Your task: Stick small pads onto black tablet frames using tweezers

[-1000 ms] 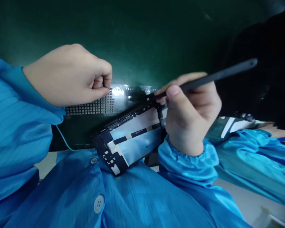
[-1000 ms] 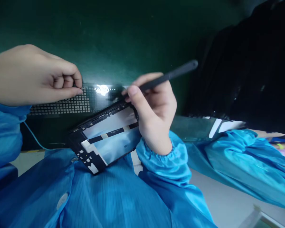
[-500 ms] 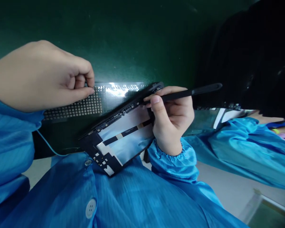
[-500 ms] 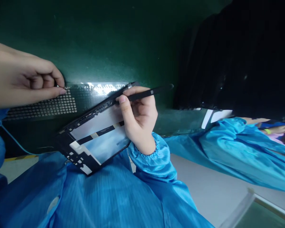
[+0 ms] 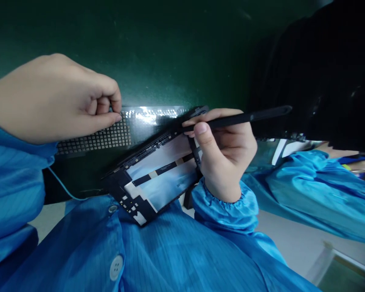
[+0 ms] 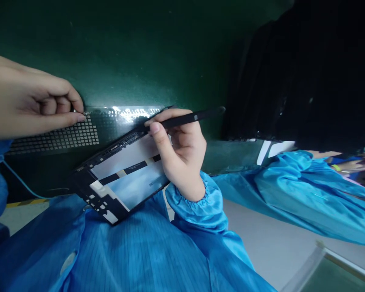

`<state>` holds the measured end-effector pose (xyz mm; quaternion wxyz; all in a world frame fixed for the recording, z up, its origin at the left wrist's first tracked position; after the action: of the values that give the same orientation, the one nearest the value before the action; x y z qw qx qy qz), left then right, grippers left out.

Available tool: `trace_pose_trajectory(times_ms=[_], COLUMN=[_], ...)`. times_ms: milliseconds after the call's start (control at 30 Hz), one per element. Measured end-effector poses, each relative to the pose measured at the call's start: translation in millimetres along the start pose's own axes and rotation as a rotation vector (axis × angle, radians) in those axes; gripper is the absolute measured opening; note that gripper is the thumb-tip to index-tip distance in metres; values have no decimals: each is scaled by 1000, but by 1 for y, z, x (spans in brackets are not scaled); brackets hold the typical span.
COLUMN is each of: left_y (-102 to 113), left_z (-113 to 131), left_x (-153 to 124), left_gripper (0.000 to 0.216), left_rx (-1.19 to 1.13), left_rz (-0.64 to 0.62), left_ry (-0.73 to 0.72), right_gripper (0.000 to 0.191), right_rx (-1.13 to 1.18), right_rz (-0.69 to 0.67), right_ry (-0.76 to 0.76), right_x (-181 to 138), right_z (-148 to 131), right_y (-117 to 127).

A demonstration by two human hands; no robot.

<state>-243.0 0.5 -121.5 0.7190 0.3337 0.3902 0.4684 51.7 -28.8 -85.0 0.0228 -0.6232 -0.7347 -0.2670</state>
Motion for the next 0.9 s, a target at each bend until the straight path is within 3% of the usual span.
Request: trace_pose_trajectory(times_ms=[233,333,400,567,700,833,900], left_y=[14,14,12,12,12,11,12], left_z=[24,31,33,33,28,25,22], left_x=[0,4,7,7,1,0,1], left_gripper=[51,31,29,74,113,127,128], left_rx=[-17,35,54,103,62,18,13], left_rz=[-70,-138,-187,-125,-90,-79,-77], left_ry=[43,158,236,128,75,53,57], right_gripper=[22,20,21,32,27,8,8], right_rx=[137,128,118,111,138,117,173], right_rz=[-592,-630,-615,-632,-625,-653,-662], right_ry=[-2,7,-4,-17,-21,24,9], right_x=[49,55,54,49,49,54,58], right_z=[6,11,11,8,9,13,14], right_y=[-48,-59,-60,-57,-56,-60,-63])
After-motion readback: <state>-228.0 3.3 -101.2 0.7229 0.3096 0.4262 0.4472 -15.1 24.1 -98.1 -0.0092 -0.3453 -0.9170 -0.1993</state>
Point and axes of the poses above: each hand's wrist, its own x-axis towards the middle knuckle, its own y-axis out of the back of the hand, z = x × y, the point moved 3 cm from there along x, towards the middle knuckle, and after that the axes turned 13 degrees about y, right-handed, at the moved point
